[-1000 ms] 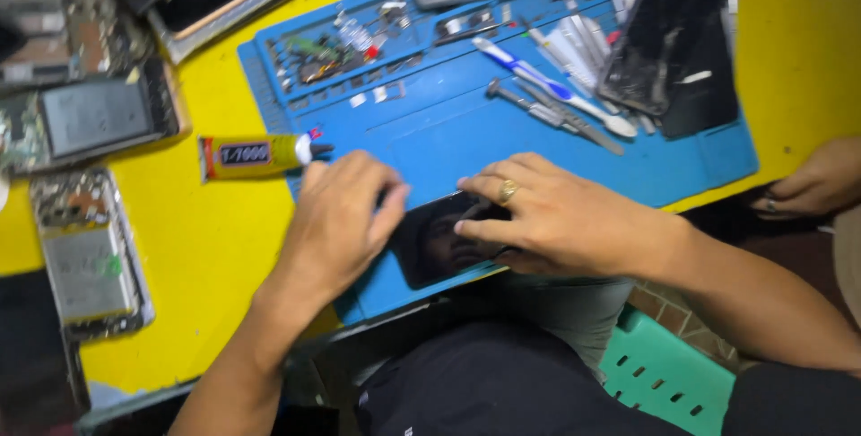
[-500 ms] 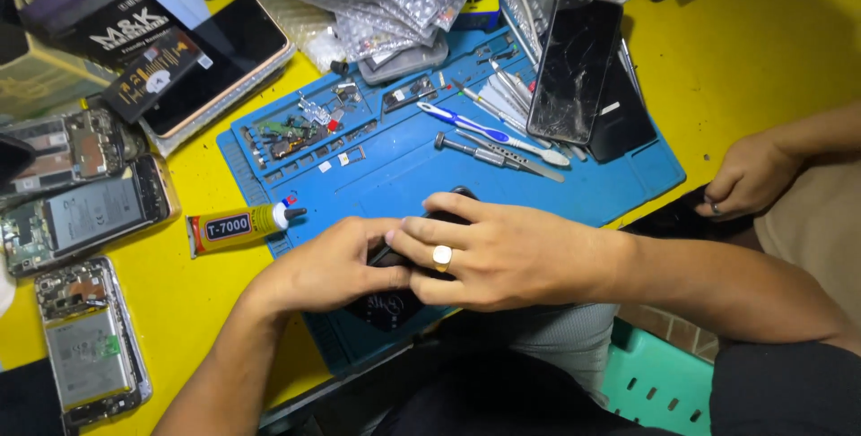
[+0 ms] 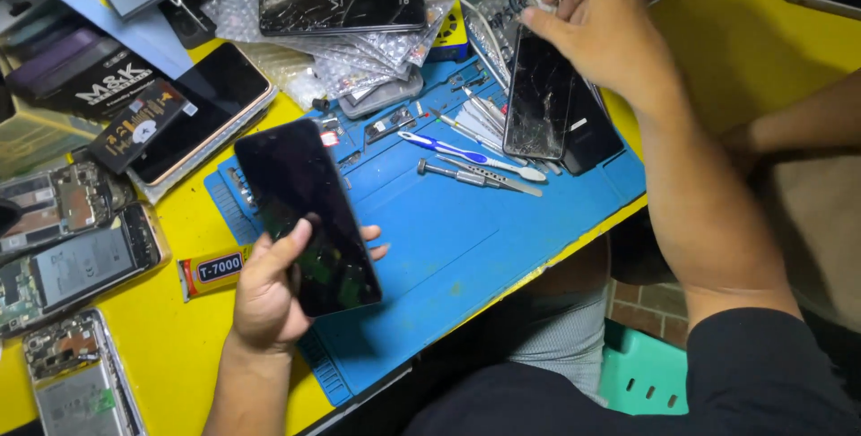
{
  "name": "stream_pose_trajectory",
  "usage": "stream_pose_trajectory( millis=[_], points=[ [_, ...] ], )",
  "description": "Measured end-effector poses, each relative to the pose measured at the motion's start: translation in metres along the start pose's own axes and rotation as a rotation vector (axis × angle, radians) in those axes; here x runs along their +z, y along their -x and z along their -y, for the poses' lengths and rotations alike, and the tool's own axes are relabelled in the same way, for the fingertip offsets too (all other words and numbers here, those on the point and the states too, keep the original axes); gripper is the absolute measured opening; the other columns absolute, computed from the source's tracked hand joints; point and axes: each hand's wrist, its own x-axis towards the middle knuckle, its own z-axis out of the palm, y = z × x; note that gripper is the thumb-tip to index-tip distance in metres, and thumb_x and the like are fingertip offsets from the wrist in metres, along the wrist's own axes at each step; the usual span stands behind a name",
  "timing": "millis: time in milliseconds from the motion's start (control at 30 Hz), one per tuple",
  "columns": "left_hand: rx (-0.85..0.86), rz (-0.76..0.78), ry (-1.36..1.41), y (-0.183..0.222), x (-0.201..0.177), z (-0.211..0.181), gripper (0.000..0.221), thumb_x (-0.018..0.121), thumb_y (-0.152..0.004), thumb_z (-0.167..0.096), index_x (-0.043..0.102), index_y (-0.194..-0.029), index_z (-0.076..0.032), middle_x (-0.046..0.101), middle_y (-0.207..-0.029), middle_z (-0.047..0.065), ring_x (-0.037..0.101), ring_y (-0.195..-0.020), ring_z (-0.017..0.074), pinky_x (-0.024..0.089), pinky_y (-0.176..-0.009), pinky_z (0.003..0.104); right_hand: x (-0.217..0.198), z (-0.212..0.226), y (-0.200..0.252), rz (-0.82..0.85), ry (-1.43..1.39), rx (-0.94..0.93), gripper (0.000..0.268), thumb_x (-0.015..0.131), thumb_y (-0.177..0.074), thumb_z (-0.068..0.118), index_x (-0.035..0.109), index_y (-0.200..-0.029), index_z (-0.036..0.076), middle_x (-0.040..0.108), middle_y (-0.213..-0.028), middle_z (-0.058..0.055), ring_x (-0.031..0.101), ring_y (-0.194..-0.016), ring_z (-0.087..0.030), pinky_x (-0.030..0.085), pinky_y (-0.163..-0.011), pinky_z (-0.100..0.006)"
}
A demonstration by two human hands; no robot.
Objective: The person applies adhesive to the internal frame of a disassembled smartphone and attaches the back cover. They then handle a second smartphone, applying adhesive to its screen assembly and connecting a charging cable to test the device.
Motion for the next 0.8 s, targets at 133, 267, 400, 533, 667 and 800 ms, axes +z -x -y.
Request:
stream_pose_trajectory(
  millis=[133, 267, 400, 533, 667, 800],
  points=[
    [0.115, -0.05, 0.086, -0.007, -0.01, 0.0, 0.044, 0.055, -0.098, -0.016, 0.055, -0.137, 0.005, 0.067, -0.117, 0.033, 0.065, -0.107, 0.0609, 0.054, -0.086, 0.08, 0.011, 0.011, 0.009, 0.028, -0.021, 0.072, 0.012, 0.074, -0.105, 0.02, 0.068, -0.103, 0.009, 0.066, -0.097, -0.003, 0.056, -0.077, -0.01, 0.053, -0.068, -0.027],
    [0.134, -0.144, 0.154, -0.011, -0.019, 0.0, 0.036, 0.058, -0.097, -0.018, 0.061, -0.129, -0.002, 0.068, -0.12, 0.025, 0.066, -0.109, 0.0545, 0.054, -0.086, 0.078, 0.018, 0.02, -0.004, -0.128, -0.041, -0.479, 0.006, 0.079, -0.105, 0.002, 0.075, -0.11, -0.001, 0.063, -0.102, -0.012, 0.059, -0.087, -0.023, 0.046, -0.077, -0.036],
    [0.153, -0.202, 0.159, -0.011, -0.018, -0.006, 0.036, 0.059, -0.095, -0.019, 0.061, -0.126, -0.001, 0.067, -0.117, 0.023, 0.067, -0.108, 0.0508, 0.055, -0.088, 0.075, 0.036, 0.041, -0.037, -0.033, 0.011, -0.549, 0.029, 0.076, -0.103, 0.013, 0.071, -0.129, 0.001, 0.069, -0.12, -0.015, 0.061, -0.113, -0.032, 0.044, -0.096, -0.046],
    [0.174, -0.197, 0.177, -0.007, -0.022, -0.008, 0.035, 0.059, -0.096, -0.02, 0.063, -0.125, -0.002, 0.068, -0.119, 0.02, 0.067, -0.11, 0.0496, 0.055, -0.091, 0.074, 0.054, 0.041, -0.057, 0.001, -0.026, -0.507, 0.02, 0.08, -0.101, 0.018, 0.079, -0.118, 0.008, 0.074, -0.11, -0.009, 0.064, -0.101, -0.029, 0.045, -0.088, -0.045],
    [0.19, -0.163, 0.17, -0.005, -0.018, -0.012, 0.04, 0.059, -0.095, -0.02, 0.061, -0.129, 0.0, 0.068, -0.116, 0.022, 0.068, -0.108, 0.0469, 0.057, -0.088, 0.071, 0.061, 0.034, -0.061, 0.062, -0.252, -0.419, 0.017, 0.082, -0.098, 0.009, 0.076, -0.114, 0.006, 0.071, -0.109, -0.008, 0.063, -0.096, -0.019, 0.048, -0.08, -0.032],
    [0.16, -0.25, 0.168, -0.005, -0.014, -0.015, 0.043, 0.06, -0.092, -0.023, 0.061, -0.13, -0.002, 0.067, -0.117, 0.019, 0.068, -0.107, 0.0441, 0.056, -0.09, 0.068, 0.065, 0.022, -0.057, 0.118, -0.449, -0.34, 0.015, 0.077, -0.1, -0.001, 0.069, -0.11, 0.007, 0.068, -0.097, -0.003, 0.06, -0.083, -0.009, 0.051, -0.075, -0.02]
  ],
)
